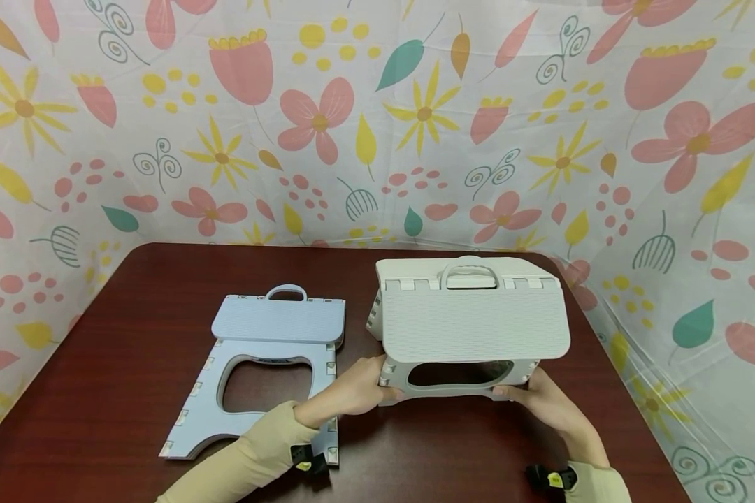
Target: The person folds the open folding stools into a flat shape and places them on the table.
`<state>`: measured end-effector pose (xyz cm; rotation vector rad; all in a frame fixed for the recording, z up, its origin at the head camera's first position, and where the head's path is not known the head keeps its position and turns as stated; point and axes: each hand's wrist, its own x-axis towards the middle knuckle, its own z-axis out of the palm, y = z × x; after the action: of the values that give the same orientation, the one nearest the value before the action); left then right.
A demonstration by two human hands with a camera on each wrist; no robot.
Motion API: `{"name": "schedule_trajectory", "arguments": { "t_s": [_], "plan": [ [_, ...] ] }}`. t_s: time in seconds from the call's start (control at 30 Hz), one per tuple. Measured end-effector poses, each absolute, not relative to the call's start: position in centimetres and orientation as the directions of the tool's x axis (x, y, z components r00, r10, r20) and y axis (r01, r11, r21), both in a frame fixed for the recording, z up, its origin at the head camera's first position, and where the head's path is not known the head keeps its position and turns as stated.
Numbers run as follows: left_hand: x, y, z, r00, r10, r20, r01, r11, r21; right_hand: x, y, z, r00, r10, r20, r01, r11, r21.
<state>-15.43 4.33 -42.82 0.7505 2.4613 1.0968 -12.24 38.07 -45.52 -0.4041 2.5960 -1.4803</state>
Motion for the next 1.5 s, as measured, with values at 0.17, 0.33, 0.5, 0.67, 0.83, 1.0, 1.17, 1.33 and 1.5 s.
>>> {"name": "schedule_trajectory", "arguments": {
  "t_s": [0.17,0.33,0.5,0.67,0.83,1.0,1.17,1.33,1.5],
  "plan": [
    [-15.44,4.32,-42.90,-0.805,0.585,-0.099,0.314,0.561,0.766,-12.32,38.19,-45.53,-0.955,-0.296,0.028,-0.176,0.488,-0.855],
    [-15.48,4.31,-43.00,-0.802,0.591,-0.090,0.328,0.562,0.759,-12.40,38.21,-45.54,-0.952,-0.303,0.031,-0.181,0.480,-0.858],
    [-15.64,4.37,-43.22,-0.796,0.598,-0.094,0.328,0.556,0.764,-12.37,38.20,-45.51,-0.951,-0.308,0.028,-0.179,0.472,-0.863],
    [-15.73,4.38,-43.22,-0.789,0.607,-0.098,0.327,0.550,0.768,-12.29,38.15,-45.46,-0.948,-0.317,0.031,-0.182,0.460,-0.869],
    [-15.63,4.37,-43.02,-0.790,0.605,-0.096,0.335,0.558,0.759,-12.24,38.10,-45.48,-0.947,-0.319,0.028,-0.180,0.456,-0.872],
    [-15.59,4.36,-42.97,-0.792,0.603,-0.097,0.340,0.567,0.750,-12.14,38.01,-45.45,-0.949,-0.315,0.010,-0.161,0.455,-0.876],
    [-15.59,4.32,-42.94,-0.791,0.603,-0.101,0.338,0.568,0.750,-12.19,38.03,-45.44,-0.947,-0.320,0.012,-0.161,0.445,-0.881],
    [-15.57,4.32,-42.94,-0.791,0.603,-0.101,0.336,0.566,0.753,-12.25,38.05,-45.51,-0.947,-0.322,0.023,-0.173,0.447,-0.877],
    [-15.54,4.31,-42.95,-0.794,0.598,-0.106,0.332,0.574,0.748,-12.24,38.01,-45.60,-0.948,-0.316,0.033,-0.182,0.453,-0.873]
  ]
}}
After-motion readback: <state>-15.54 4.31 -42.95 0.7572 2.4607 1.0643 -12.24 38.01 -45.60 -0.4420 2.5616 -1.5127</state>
